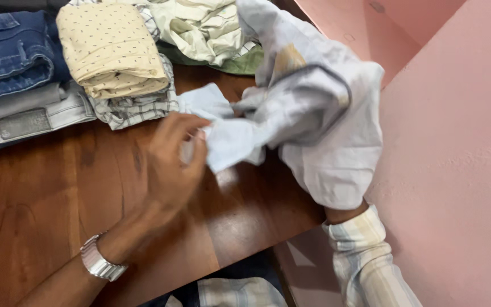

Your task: The person folds a patterned shirt on a wooden table, smoothing and aligning the fabric before stacking it. They then unfold a white shirt, lay it flat, and begin folding it by aligning the sleeves and edges.

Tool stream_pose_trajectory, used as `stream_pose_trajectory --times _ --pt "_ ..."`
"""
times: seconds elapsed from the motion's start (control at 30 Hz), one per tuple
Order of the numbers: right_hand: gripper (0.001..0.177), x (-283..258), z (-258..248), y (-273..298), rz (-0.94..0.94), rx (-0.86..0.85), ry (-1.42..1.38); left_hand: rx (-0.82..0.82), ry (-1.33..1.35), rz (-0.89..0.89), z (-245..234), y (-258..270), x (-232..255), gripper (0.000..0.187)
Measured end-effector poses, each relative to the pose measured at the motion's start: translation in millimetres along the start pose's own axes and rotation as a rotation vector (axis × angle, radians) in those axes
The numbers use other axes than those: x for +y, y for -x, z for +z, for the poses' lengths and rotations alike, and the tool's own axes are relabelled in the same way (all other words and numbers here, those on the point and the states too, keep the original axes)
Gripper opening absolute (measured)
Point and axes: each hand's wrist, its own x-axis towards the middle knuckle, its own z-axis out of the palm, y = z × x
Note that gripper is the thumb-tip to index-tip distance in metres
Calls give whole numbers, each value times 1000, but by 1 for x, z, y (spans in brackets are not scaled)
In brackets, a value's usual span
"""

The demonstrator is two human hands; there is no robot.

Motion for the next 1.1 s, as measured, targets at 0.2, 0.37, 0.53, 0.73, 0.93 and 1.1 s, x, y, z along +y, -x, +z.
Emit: stream_pose_trajectory --times 0.2,0.37,0.53,0.73,0.93,1.1 --pt "78 -7 19 30 96 -422 -71 -158 398 -421 1 0 -78 38" --pt "78 10 43 23 140 -685 -139 -574 1063 -747 -24 22 -111 38" --pt "77 39 86 14 173 -903 -192 -720 1108 -718 -67 44 -111 38" --pt "76 64 155 8 175 -1039 -251 -516 806 -502 -83 21 -104 40" --pt "75 66 162 -4 125 -954 -192 -326 605 -358 -107 -10 -111 41" --pt "75 66 158 -47 0 -703 8 -173 474 -333 -135 -16 -123 41"
